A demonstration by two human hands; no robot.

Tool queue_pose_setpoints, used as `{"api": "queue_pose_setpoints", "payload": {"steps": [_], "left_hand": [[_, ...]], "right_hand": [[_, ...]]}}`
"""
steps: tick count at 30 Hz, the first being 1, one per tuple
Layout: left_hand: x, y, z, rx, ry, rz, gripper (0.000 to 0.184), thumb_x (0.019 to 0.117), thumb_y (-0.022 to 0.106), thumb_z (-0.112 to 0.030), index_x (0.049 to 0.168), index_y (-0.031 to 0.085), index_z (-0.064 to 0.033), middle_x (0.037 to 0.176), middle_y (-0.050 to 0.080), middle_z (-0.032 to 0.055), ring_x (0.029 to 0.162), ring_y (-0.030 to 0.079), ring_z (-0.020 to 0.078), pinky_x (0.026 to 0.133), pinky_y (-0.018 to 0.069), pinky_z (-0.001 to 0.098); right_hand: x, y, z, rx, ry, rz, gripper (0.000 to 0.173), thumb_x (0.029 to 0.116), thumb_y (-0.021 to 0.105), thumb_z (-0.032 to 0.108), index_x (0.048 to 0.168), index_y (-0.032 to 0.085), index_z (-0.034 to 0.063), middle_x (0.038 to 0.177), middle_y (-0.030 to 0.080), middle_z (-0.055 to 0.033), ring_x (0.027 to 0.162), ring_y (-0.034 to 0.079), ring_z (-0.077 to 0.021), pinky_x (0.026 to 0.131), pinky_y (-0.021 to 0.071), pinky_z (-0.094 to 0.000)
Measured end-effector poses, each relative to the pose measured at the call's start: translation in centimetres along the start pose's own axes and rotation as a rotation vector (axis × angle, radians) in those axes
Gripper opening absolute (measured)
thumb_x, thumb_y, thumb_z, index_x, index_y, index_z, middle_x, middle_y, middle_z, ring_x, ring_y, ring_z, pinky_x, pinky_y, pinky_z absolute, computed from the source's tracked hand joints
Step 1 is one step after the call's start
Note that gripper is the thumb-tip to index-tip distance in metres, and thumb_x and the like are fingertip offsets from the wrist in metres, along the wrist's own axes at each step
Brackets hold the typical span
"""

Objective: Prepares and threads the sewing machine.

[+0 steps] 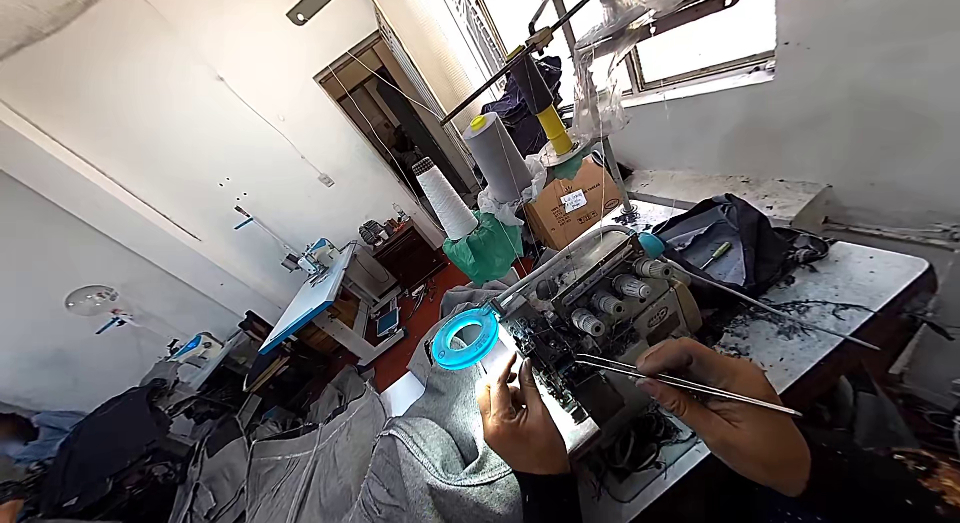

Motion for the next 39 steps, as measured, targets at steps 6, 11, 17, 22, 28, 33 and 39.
{"api": "queue_pose_setpoints", "payload": {"steps": [6,11,17,22,28,33,39], "left_hand": [[0.3,0.3,0.1,0.013,0.051,-0.031,0.015,0.0796,0.079,-0.001,0.093,0.077,0.0059,0.082,0.063,0.0136,0.052,0.050,-0.0017,0.052,0.0442,0.0088],[0.0,0.5,-0.3,0.021,0.101,-0.037,0.008,0.0816,0.076,0.000,0.087,0.078,0.0045,0.080,0.064,0.0133,0.055,0.055,-0.0005,0.053,0.0468,0.0087],[0.0,2.1,1.6,-0.018,-0.051,0.118,0.011,0.0923,0.062,-0.002,0.094,0.068,0.0061,0.079,0.064,0.0079,0.058,0.057,0.0033,0.057,0.0509,0.0163],[-0.3,1.3,2.0,-0.052,-0.111,0.089,0.013,0.0956,0.055,-0.003,0.096,0.063,0.0072,0.075,0.059,0.0049,0.057,0.053,0.0016,0.057,0.0481,0.0152],[-1.6,-0.7,1.7,-0.101,-0.100,-0.024,0.008,0.0884,0.065,-0.002,0.091,0.068,0.0054,0.079,0.057,0.0031,0.061,0.049,-0.0037,0.058,0.0433,0.0079],[-2.5,-1.1,1.7,-0.140,-0.124,-0.017,0.010,0.0865,0.067,-0.001,0.093,0.069,0.0058,0.077,0.058,0.0018,0.057,0.048,-0.0067,0.055,0.0432,0.0061],[-2.7,-1.5,1.2,-0.150,-0.111,-0.007,0.016,0.0867,0.065,0.001,0.099,0.069,0.0097,0.081,0.061,0.0055,0.057,0.050,-0.0072,0.055,0.0441,0.0060]], "right_hand": [[0.4,1.1,0.5,-0.002,-0.050,0.019,0.020,0.1045,0.060,0.031,0.107,0.063,0.0117,0.097,0.070,0.0030,0.096,0.066,0.0026,0.085,0.0545,-0.0131],[-0.2,0.8,-0.1,-0.012,-0.032,0.008,0.020,0.1041,0.061,0.031,0.107,0.063,0.0113,0.096,0.070,0.0025,0.093,0.066,0.0027,0.083,0.0547,-0.0128],[-0.1,0.5,-0.1,-0.018,-0.023,0.005,0.020,0.1040,0.061,0.032,0.106,0.063,0.0115,0.096,0.070,0.0035,0.093,0.066,0.0040,0.083,0.0544,-0.0120],[0.1,1.6,0.1,-0.038,-0.082,0.059,0.021,0.1052,0.059,0.030,0.106,0.062,0.0091,0.095,0.069,-0.0013,0.093,0.066,0.0008,0.084,0.0544,-0.0134],[0.8,4.5,-0.2,-0.102,-0.223,0.166,0.021,0.1068,0.055,0.025,0.105,0.061,0.0050,0.093,0.068,-0.0091,0.092,0.067,-0.0096,0.085,0.0541,-0.0181],[0.7,5.5,-0.8,-0.142,-0.221,0.175,0.022,0.1066,0.055,0.025,0.104,0.062,0.0048,0.091,0.068,-0.0098,0.090,0.067,-0.0114,0.083,0.0541,-0.0191],[0.1,4.5,-0.6,-0.107,-0.199,0.127,0.021,0.1060,0.056,0.026,0.104,0.062,0.0055,0.091,0.067,-0.0082,0.090,0.067,-0.0083,0.083,0.0539,-0.0174]]}}
Point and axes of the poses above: each hand's wrist, its own x-axis towards the middle knuckle, its own y-axis out of the palm, z = x × y, the point moved 10 cm from there along x, towards the middle knuckle
